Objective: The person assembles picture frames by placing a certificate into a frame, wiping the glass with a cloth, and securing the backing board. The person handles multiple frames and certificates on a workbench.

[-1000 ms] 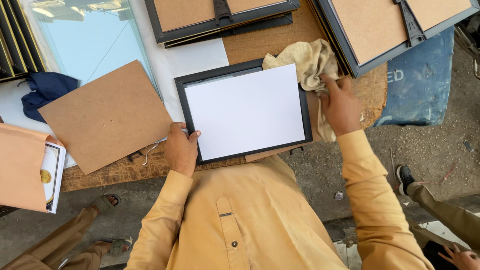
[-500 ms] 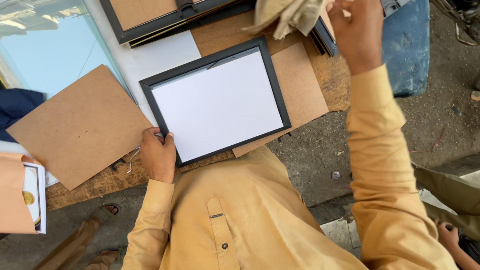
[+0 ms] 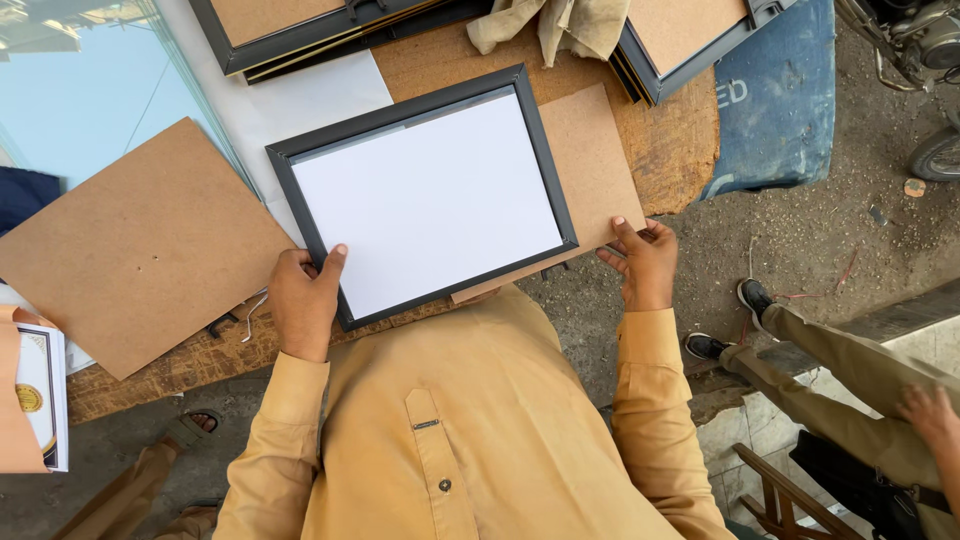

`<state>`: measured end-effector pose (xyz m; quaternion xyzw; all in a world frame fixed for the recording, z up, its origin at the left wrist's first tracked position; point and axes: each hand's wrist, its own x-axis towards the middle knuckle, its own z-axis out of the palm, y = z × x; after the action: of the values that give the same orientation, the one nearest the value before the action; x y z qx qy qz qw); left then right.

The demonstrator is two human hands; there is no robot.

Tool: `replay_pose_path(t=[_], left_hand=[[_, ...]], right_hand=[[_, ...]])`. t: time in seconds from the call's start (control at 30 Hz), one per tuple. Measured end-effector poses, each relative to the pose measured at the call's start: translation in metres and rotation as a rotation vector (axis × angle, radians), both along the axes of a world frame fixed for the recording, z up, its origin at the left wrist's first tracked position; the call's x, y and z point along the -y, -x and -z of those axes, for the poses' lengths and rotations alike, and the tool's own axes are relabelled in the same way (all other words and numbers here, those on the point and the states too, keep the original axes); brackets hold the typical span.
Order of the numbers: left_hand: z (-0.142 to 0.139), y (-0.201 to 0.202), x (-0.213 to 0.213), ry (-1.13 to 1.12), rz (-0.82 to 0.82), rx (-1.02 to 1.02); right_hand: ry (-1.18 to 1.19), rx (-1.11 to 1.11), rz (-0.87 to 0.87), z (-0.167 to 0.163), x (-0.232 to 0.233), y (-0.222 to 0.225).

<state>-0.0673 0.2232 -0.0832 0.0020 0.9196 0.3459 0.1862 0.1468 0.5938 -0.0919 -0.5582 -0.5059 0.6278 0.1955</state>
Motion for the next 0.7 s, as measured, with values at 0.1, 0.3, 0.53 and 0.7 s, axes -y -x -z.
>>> replay_pose_path(t=[0.1,0.3,0.53,0.7], left_hand=[[-0.001,0.000,-0.001,0.047,0.028,-0.048],[-0.001,0.000,-0.003,0.099,0.025,-0.054],[0.000,-0.001,-0.002,0.170,0.074,-0.154],[0.000,-0.002,-0.002,0.217,0.102,-0.099]], right_hand=[[0.084,-0.065,0.063,0.006,-0.001,-0.020],[0.147,-0.310,0.299,-0.007,-0.006,-0.098],[-0.341,-0.665,0.158,-0.143,0.002,-0.119],[-0.833,-0.524,-0.153,-0.193,0.058,-0.047]])
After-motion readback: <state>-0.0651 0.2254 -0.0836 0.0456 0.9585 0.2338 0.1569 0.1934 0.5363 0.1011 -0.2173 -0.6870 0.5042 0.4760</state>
